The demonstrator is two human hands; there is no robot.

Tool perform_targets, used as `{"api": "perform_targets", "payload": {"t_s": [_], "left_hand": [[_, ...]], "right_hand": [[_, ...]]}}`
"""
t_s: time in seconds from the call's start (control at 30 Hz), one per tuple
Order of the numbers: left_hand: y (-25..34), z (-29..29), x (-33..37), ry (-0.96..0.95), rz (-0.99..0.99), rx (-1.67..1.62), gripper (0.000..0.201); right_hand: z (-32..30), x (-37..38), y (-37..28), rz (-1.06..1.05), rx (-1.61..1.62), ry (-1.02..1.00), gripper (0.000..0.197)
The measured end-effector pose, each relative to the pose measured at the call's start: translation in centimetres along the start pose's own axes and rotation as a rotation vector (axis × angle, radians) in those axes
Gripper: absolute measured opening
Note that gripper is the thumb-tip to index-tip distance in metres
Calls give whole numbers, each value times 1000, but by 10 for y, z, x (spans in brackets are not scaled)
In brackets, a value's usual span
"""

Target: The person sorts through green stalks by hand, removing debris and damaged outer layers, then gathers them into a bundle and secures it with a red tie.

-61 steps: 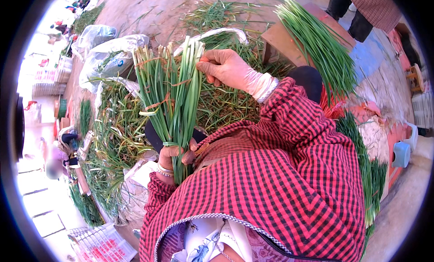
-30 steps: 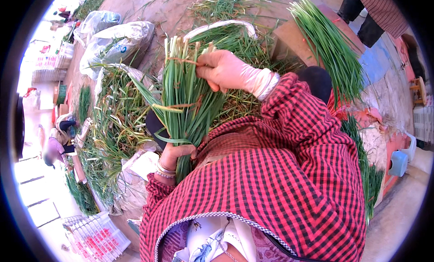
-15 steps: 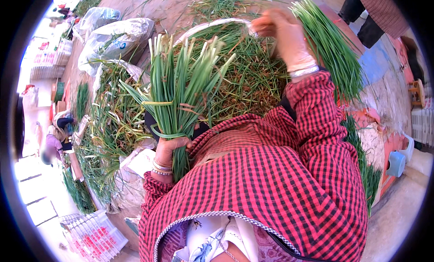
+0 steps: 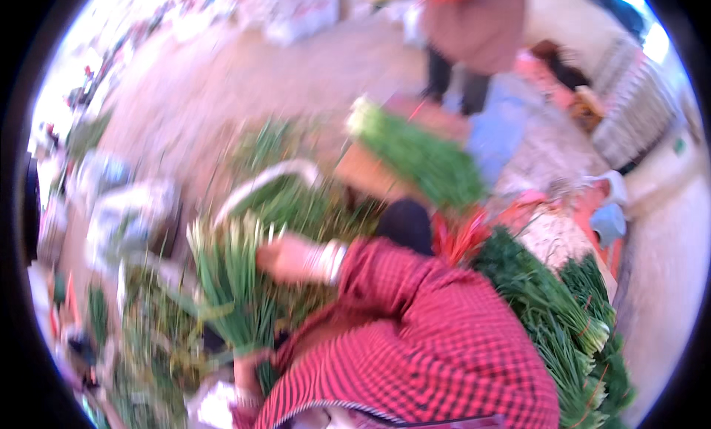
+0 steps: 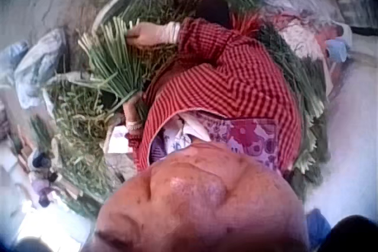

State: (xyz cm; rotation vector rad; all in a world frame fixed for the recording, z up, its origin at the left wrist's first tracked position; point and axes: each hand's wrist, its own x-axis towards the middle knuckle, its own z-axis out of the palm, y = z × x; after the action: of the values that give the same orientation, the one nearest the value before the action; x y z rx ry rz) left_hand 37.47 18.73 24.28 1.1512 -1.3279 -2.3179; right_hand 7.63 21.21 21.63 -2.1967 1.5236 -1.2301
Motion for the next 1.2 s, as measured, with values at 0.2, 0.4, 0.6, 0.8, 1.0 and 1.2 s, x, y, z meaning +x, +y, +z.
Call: {"api": "perform_targets", "payload": {"t_s": [0.2, 0.4, 0.6, 0.8, 1.0, 1.2], "left_hand": [[0, 7, 11, 120, -208, -163, 10], [3, 14, 50, -77, -4, -19, 30], [14, -2, 27, 14, 167, -34, 34], [-2, -23, 6, 135, 23, -115, 34], [-7, -29, -12, 177, 56, -200, 49], [-8, -24, -3, 44, 52, -206, 40]], "right_hand": [[9, 3, -62, 147, 71, -257, 22], [-20, 1, -130, 191, 807, -572, 19], [-112, 11, -114, 505, 1019, -99, 20], [-6, 61, 12, 729, 680, 104, 17], [5, 63, -17, 581, 714, -15, 20], [-8, 14, -18, 630, 200, -412, 27]]}}
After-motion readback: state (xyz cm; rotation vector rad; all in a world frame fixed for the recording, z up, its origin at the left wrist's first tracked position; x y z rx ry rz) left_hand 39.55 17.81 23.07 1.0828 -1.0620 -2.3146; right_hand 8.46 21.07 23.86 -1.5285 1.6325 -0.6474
